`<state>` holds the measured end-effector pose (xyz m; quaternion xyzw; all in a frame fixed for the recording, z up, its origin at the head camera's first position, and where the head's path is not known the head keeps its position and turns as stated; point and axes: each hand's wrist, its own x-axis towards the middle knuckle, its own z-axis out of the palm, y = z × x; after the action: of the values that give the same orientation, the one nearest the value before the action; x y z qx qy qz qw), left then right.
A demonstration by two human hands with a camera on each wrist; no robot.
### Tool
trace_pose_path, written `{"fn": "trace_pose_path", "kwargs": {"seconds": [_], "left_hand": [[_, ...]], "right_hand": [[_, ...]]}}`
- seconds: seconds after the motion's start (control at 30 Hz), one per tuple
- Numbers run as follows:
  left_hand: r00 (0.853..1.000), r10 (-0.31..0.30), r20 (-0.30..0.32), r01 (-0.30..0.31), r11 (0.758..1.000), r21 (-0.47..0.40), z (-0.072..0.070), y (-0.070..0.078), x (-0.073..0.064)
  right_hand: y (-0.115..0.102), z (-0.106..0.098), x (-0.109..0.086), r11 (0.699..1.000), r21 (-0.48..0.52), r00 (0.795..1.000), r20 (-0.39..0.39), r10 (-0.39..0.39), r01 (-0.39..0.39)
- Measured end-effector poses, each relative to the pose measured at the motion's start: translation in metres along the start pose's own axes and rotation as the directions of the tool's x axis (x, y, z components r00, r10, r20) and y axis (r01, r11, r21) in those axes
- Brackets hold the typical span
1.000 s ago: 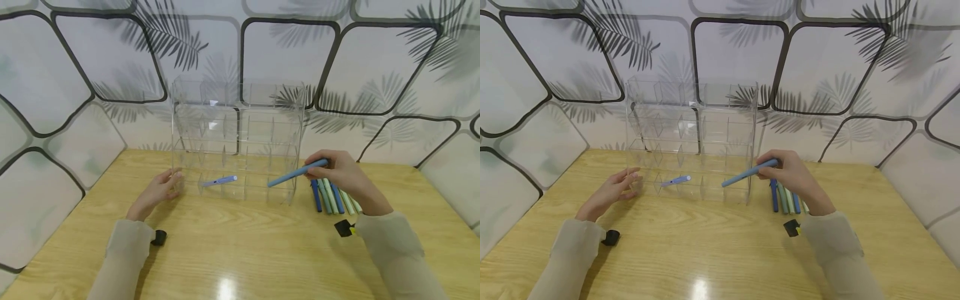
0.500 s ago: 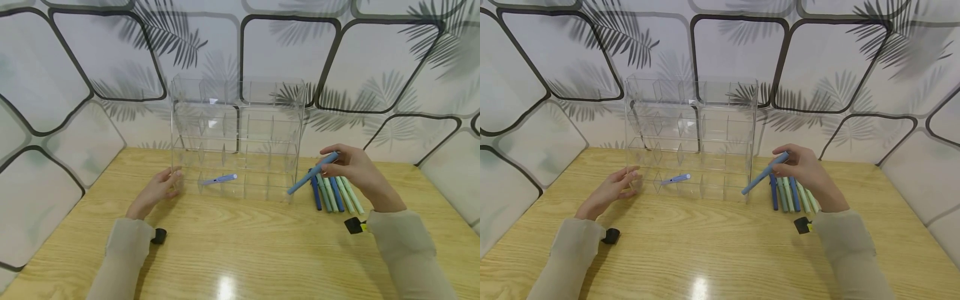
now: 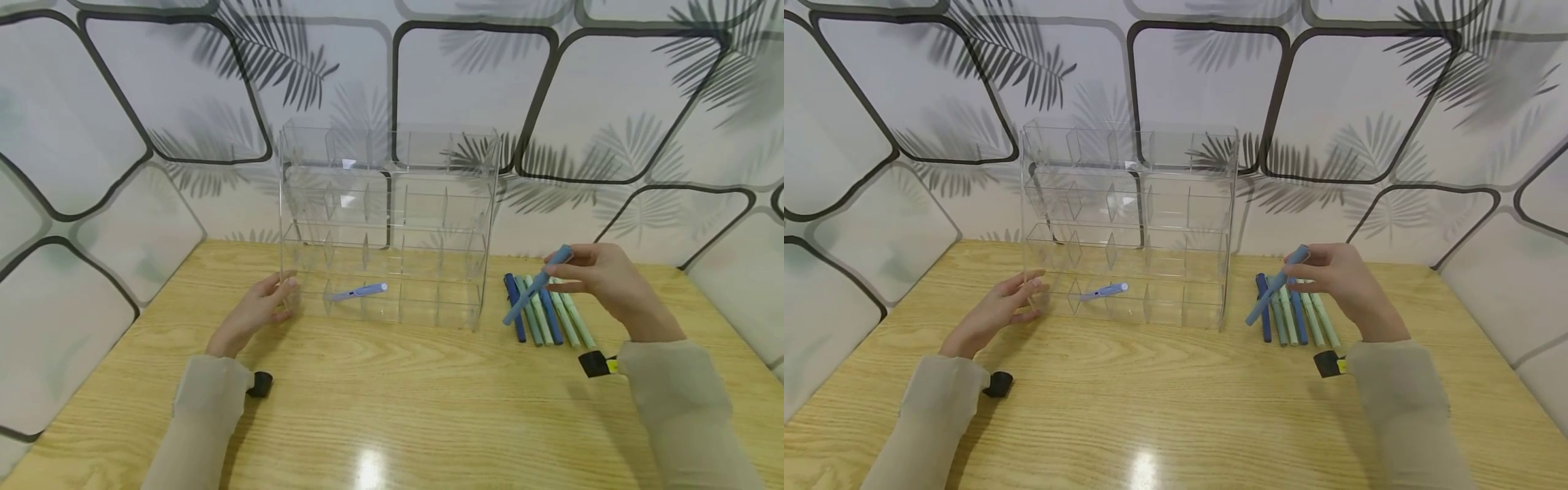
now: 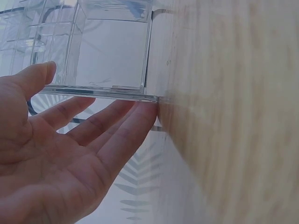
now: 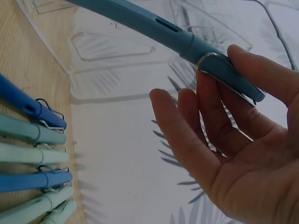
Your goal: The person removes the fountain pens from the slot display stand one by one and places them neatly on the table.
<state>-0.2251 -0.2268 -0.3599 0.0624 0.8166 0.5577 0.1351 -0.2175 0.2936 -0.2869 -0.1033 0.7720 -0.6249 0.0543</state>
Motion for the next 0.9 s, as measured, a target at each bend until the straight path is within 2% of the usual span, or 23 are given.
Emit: {"fn": "trace_pose_path", "kwargs": {"seconds": [0.1, 0.37, 0.67, 0.9], "left_hand": [[1.000, 0.000, -0.003, 0.000, 1.000, -0.001, 0.000, 0.000, -0.001], [1.000, 0.009, -0.003, -0.009, 1.000, -0.002, 0.000, 0.001, -0.002], [1.000, 0.006, 0.002, -0.006, 1.000, -0.017, 0.001, 0.002, 0.000], [1.000, 0.012, 0.011, -0.011, 1.000, -0.025, 0.001, 0.002, 0.000]], "right_hand": [[0.002, -0.005, 0.000, 0.999, -0.023, 1.000, -0.003, 0.024, -0.024], [0.009, -0.019, 0.002, 0.991, -0.132, 0.999, 0.036, 0.029, -0.024], [0.010, -0.032, 0.006, 0.939, -0.315, 0.989, 0.007, 0.147, -0.137], [0.017, -0.044, 0.007, 0.899, -0.391, 0.970, 0.057, 0.235, -0.195]]}}
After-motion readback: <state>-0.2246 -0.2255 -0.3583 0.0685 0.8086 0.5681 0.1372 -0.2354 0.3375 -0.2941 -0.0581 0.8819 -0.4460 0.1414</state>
